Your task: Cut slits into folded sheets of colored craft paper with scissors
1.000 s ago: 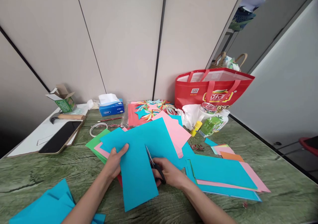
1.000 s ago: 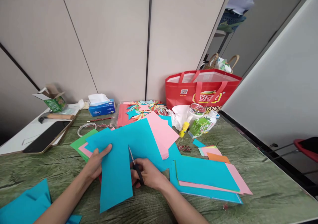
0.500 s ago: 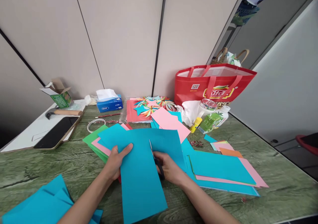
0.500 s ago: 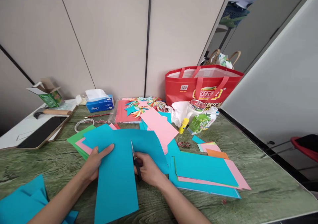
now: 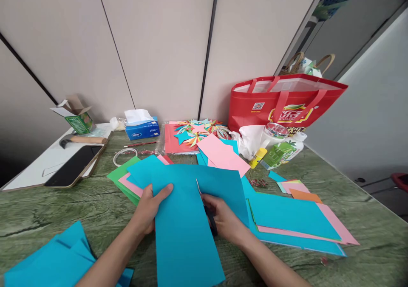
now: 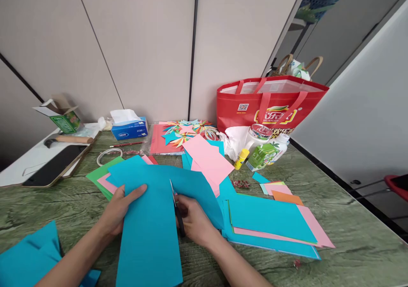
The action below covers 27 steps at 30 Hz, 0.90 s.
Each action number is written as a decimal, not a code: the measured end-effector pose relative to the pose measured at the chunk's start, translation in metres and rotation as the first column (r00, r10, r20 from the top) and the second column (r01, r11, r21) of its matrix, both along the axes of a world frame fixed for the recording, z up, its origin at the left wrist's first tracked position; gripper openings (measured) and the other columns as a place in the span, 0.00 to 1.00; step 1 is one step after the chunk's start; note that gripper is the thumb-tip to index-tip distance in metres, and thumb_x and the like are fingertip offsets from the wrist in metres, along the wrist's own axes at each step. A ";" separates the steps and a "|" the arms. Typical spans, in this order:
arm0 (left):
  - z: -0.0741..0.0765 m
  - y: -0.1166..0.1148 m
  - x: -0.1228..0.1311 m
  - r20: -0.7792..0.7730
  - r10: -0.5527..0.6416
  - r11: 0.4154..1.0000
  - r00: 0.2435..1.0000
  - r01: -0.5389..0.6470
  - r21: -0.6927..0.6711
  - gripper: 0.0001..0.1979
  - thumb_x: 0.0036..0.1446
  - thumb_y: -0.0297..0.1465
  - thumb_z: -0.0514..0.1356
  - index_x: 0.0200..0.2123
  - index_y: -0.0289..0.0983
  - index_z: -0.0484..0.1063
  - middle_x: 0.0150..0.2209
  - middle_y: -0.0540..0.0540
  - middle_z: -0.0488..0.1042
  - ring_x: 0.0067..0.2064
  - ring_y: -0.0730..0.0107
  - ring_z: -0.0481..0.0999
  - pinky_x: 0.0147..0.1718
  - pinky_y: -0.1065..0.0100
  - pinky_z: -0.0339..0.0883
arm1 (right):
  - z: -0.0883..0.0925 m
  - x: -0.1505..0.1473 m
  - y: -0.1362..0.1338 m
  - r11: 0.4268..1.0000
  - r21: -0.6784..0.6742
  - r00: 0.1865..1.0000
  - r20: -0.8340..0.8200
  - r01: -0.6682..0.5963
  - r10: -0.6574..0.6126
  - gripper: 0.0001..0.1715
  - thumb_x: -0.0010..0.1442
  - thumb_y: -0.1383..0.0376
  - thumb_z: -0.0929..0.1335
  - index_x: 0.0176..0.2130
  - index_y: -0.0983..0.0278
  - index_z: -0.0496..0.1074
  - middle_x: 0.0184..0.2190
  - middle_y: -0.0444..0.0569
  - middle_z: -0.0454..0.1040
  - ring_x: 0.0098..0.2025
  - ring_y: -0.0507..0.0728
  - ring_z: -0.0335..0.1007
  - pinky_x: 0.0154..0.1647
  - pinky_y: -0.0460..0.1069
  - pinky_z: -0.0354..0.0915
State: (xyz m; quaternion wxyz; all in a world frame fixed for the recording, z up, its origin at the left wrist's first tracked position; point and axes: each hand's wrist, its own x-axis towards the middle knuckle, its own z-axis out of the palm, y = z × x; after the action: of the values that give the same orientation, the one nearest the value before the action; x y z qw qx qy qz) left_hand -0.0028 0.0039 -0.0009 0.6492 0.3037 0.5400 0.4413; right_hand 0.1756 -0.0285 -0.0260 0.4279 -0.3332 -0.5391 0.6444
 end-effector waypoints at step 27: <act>-0.004 0.006 -0.005 -0.117 0.037 0.999 0.992 -0.039 -0.019 0.21 0.35 0.36 0.68 0.35 0.42 0.66 0.41 0.44 0.76 0.41 0.49 0.75 0.30 0.57 0.74 | -0.004 0.023 0.005 0.974 -0.190 0.981 0.124 -0.126 0.151 0.25 0.49 0.55 0.68 0.45 0.63 0.65 0.21 0.41 0.70 0.22 0.50 0.64 0.23 0.44 0.61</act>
State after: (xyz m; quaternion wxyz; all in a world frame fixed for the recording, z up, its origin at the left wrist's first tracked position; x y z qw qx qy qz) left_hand -0.0073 0.0097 -0.0048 0.6112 0.3116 0.5875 0.4293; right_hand 0.1988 -0.0238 -0.0302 0.3113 -0.3759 -0.5285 0.6946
